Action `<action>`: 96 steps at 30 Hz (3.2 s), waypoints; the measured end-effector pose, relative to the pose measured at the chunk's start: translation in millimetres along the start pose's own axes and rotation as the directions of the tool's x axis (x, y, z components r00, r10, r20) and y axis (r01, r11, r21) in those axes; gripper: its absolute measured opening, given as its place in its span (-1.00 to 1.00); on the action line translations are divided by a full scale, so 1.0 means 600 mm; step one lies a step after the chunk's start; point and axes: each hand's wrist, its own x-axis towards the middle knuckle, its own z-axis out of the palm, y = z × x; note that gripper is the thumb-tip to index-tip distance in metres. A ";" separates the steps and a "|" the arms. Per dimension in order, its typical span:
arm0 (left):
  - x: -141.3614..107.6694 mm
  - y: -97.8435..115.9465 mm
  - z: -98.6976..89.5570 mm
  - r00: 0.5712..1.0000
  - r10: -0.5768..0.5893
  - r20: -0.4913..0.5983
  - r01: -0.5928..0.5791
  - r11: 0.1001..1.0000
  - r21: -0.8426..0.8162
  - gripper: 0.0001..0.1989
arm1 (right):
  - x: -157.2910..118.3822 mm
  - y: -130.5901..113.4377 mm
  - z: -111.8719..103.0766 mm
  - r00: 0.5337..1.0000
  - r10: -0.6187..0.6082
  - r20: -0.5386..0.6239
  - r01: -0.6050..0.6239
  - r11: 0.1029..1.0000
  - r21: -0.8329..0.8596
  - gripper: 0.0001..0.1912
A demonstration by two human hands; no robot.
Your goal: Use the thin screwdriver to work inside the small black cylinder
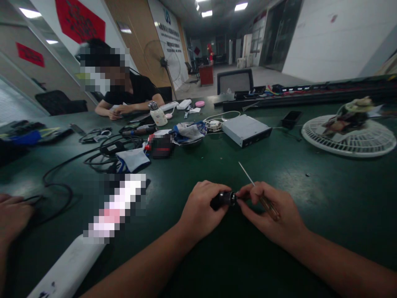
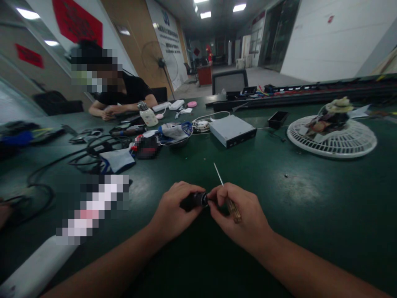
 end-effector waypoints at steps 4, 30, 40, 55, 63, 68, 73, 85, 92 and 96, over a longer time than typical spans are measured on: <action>0.000 0.002 -0.002 1.000 0.023 0.012 -0.023 0.999 -0.026 -0.69 | -0.002 -0.004 -0.001 0.995 -0.052 0.089 0.053 0.999 -0.005 -0.74; -0.001 -0.005 -0.001 0.971 -0.206 -0.122 0.215 0.974 0.065 -0.63 | 0.000 -0.006 -0.014 0.995 -0.095 0.028 0.091 0.988 0.122 -0.68; -0.002 -0.004 -0.002 0.977 -0.181 -0.111 0.183 0.983 0.008 -0.66 | 0.005 -0.011 -0.014 0.987 -0.126 0.104 0.109 0.981 0.158 -0.74; -0.001 -0.003 -0.001 0.988 -0.105 -0.112 0.110 0.993 0.038 -0.61 | 0.006 -0.014 -0.013 0.988 -0.126 0.094 0.111 0.982 0.152 -0.75; -0.002 -0.005 0.000 0.988 -0.111 -0.111 0.117 0.992 0.053 -0.65 | 0.004 -0.015 -0.013 0.989 -0.130 0.073 0.120 0.984 0.127 -0.75; -0.002 -0.004 -0.001 0.987 -0.107 -0.120 0.114 0.992 0.057 -0.64 | 0.007 -0.016 -0.013 0.995 -0.070 0.070 0.064 0.994 0.085 -0.74; -0.001 -0.004 -0.001 0.989 -0.088 -0.115 0.094 0.994 0.053 -0.63 | 0.005 -0.013 -0.013 0.991 -0.081 0.110 0.066 0.990 0.128 -0.75; -0.001 -0.004 0.001 0.990 -0.074 -0.122 0.080 0.996 0.043 -0.64 | 0.006 -0.012 -0.012 0.992 -0.078 0.102 0.067 0.993 0.102 -0.76; -0.002 -0.006 0.002 0.990 -0.053 -0.129 0.058 0.998 0.035 -0.64 | 0.002 -0.008 -0.011 0.977 -0.155 0.149 0.127 0.975 0.184 -0.77; 0.000 -0.004 0.002 0.992 -0.043 -0.116 0.047 0.998 0.030 -0.65 | 0.002 -0.010 -0.010 0.980 -0.156 0.120 0.134 0.975 0.175 -0.77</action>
